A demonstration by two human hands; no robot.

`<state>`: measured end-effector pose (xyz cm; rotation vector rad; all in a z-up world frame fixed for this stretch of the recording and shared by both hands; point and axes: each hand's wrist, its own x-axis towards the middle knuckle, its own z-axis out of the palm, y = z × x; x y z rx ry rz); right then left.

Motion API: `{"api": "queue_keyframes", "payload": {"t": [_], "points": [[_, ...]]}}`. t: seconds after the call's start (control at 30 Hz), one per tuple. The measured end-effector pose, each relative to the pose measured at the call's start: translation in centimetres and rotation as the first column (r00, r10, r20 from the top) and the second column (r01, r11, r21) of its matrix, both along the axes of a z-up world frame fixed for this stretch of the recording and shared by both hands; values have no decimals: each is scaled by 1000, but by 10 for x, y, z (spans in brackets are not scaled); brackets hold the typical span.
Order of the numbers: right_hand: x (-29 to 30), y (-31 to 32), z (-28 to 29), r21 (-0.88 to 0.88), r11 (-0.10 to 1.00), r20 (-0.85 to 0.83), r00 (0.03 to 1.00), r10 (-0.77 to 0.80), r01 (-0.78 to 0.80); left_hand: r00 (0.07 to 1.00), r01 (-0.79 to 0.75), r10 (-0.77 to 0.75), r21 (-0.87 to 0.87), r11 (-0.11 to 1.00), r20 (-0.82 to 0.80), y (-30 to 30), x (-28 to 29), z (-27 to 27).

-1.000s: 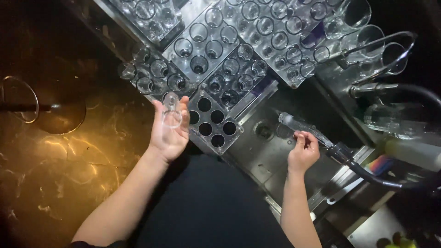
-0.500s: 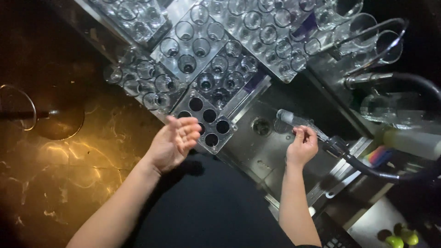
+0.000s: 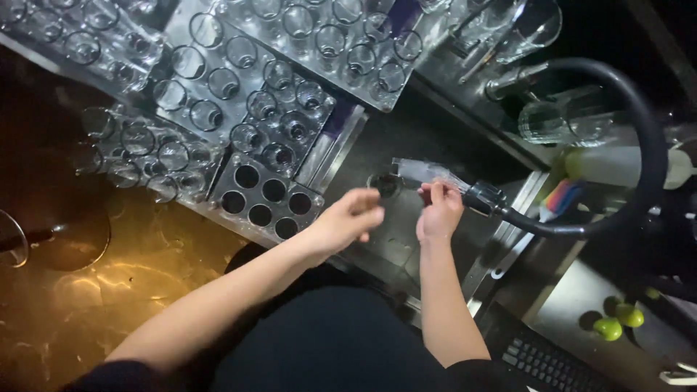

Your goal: The person rinses small glasses and metal glass racks under a running tap in a sink. They handle the glasses individually and in groups, placing them into metal racks and then rinsing the racks themselves before setting them aside.

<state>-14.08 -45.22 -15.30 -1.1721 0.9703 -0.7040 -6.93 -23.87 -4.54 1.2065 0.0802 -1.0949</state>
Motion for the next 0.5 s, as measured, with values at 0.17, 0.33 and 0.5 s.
{"api": "queue_keyframes", "payload": {"t": [0.17, 0.33, 0.5], "points": [[-9, -2, 6, 701, 712, 130, 989, -69, -43, 999, -24, 33, 327, 945, -22, -75, 45, 28], [-7, 7, 40, 723, 653, 273, 962, 27, -224, 1000, -17, 17, 308, 951, 2, -110, 50, 4], [2, -5, 70, 583, 780, -19, 956, 294, -228, 985, 80, -122, 305, 949, 122, -117, 56, 5]]}}
